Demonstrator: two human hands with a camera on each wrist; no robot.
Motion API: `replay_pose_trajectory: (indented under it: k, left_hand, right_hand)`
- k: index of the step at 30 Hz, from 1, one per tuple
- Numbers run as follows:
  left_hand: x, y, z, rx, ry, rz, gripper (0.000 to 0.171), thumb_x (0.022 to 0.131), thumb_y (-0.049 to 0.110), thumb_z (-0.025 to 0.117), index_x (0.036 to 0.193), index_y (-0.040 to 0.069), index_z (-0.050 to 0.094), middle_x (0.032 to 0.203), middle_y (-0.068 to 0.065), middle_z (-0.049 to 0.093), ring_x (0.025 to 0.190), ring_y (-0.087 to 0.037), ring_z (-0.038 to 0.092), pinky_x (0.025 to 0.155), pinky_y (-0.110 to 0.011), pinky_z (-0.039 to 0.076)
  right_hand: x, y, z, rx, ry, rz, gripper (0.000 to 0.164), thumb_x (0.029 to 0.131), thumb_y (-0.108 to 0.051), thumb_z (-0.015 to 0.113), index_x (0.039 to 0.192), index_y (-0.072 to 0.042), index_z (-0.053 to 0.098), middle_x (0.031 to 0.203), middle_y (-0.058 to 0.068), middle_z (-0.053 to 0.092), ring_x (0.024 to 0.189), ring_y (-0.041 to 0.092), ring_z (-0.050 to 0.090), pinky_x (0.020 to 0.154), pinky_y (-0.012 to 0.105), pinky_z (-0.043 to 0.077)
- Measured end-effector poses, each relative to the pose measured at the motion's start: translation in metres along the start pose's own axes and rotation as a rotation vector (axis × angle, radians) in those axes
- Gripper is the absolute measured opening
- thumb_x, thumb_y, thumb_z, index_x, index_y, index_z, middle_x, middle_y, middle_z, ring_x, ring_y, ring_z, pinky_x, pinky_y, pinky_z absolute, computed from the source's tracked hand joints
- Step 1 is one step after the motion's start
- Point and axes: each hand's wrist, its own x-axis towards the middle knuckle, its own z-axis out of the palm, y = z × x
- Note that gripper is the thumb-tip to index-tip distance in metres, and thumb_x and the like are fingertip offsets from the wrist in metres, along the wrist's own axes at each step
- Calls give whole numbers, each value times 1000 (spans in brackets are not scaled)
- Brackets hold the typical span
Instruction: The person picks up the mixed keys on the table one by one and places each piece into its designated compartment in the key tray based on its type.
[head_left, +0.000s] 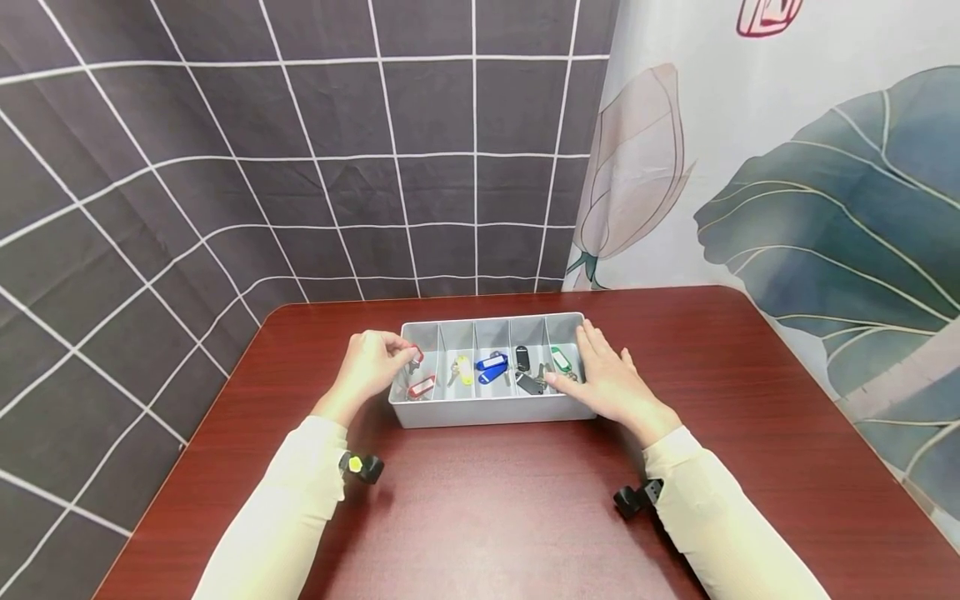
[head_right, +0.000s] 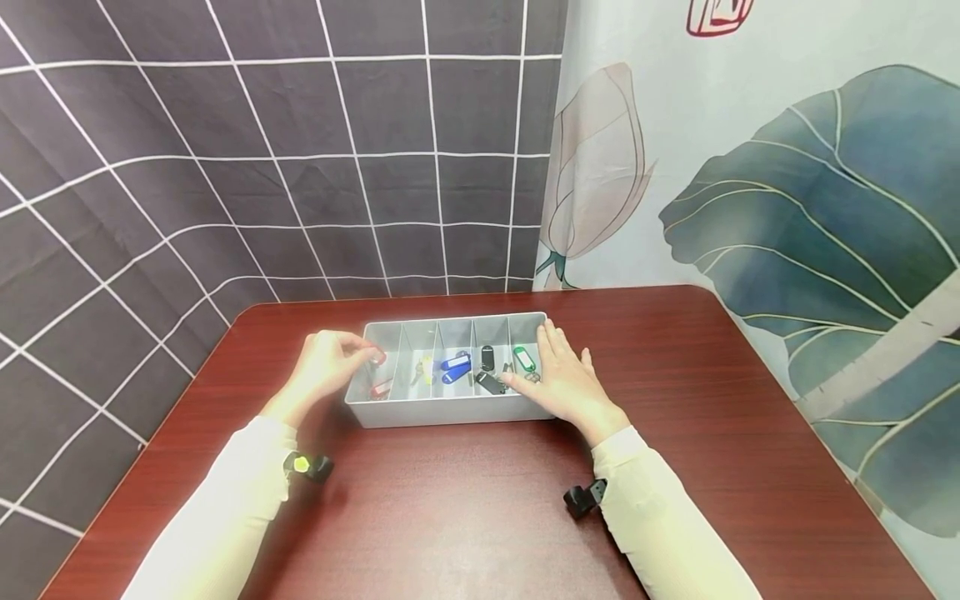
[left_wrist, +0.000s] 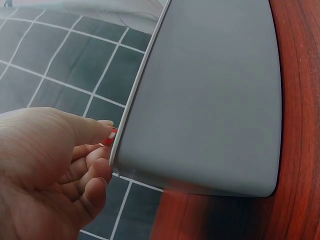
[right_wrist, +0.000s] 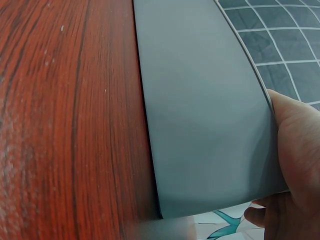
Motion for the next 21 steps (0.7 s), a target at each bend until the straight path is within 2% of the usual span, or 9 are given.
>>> replay_pose_trajectory:
  k: [7,16,21]
  left_hand:
    - [-4,1,-3,-4,16,5,13,85,21,72,87,9,78,75,-2,72,68,-15,65,66,-36,53]
    - [-17,2,-10,6,21,13,14,85,23,73,89,11,78,73,1,71,63,-15,58,61,-32,49]
    - [-20,5,-15,23,-1,33,17,86,25,71,92,10,77,73,1,68,64,-15,56,62,-32,48]
  right_hand:
    - [0,0,1,0,-2,5,116,76,-84,42,154,-5,9,161,8,2,147,29,6,107,68,8]
    - [3,6,1,-9,11,6,111,80,-78,47,154,-5,11,161,8,3,147,28,7,107,68,10]
    - [6,11,-2,-20,6,6,114,78,-82,43,154,-5,10,161,8,1,147,28,5,107,68,8]
